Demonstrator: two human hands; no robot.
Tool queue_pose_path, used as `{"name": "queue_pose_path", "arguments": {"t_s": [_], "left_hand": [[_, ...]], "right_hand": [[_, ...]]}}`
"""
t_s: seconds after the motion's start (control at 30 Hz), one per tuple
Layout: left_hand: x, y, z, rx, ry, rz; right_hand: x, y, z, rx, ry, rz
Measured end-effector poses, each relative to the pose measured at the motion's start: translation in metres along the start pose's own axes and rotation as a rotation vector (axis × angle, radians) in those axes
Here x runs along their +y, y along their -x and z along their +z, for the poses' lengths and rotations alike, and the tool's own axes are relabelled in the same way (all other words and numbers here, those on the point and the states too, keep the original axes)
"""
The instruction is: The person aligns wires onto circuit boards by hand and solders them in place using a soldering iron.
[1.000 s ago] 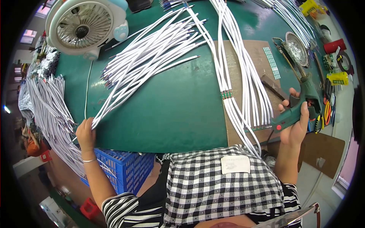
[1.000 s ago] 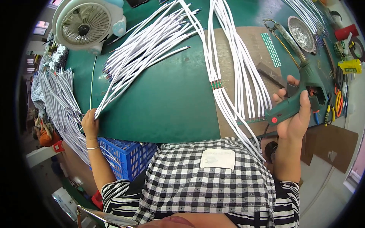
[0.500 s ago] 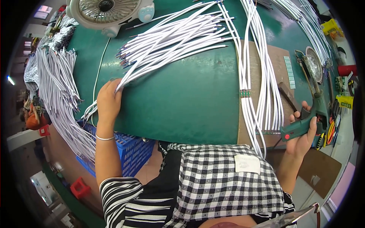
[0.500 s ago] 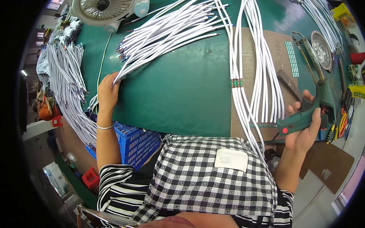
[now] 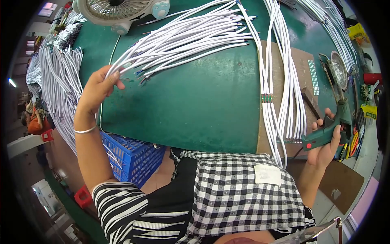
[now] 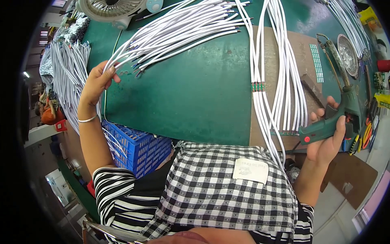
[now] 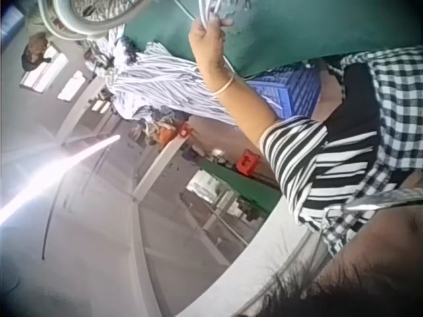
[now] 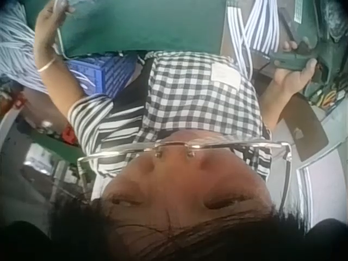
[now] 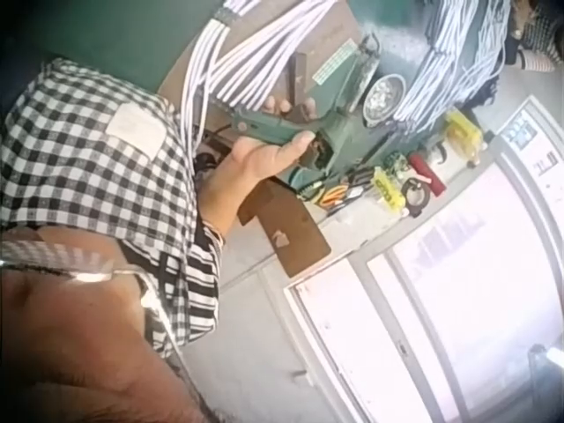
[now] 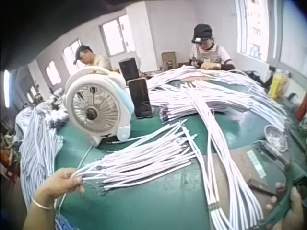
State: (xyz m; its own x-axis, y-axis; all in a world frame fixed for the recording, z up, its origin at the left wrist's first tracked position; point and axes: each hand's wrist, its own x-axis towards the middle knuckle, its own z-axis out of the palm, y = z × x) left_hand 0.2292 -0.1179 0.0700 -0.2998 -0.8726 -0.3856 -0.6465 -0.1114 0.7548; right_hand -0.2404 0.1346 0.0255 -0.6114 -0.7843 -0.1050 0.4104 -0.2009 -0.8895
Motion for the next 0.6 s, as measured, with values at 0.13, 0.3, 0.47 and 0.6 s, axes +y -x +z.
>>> {"name": "queue_pose_path", "arguments": {"t_s": [0.13, 0.3, 0.47, 0.6], "left_hand": [[0.011, -0.004, -0.013, 0.015, -0.064, -0.02], [0.024, -0.011, -0.027, 0.085, -0.246, 0.148], [0.032, -0.014, -0.041, 0.144, -0.501, 0.339], [0.04, -0.019, -0.064, 0.225, -0.548, 0.363]], "right_hand": [[-0.001, 0.0, -0.001, 0.011, 0.008, -0.007], [-0.001, 0.0, 0.0, 0.013, 0.031, -0.009], [0.0, 0.002, 0.001, 0.065, 0.001, -0.01], [-0.006, 0.0, -0.004, 0.042, -0.026, -0.04]]}}
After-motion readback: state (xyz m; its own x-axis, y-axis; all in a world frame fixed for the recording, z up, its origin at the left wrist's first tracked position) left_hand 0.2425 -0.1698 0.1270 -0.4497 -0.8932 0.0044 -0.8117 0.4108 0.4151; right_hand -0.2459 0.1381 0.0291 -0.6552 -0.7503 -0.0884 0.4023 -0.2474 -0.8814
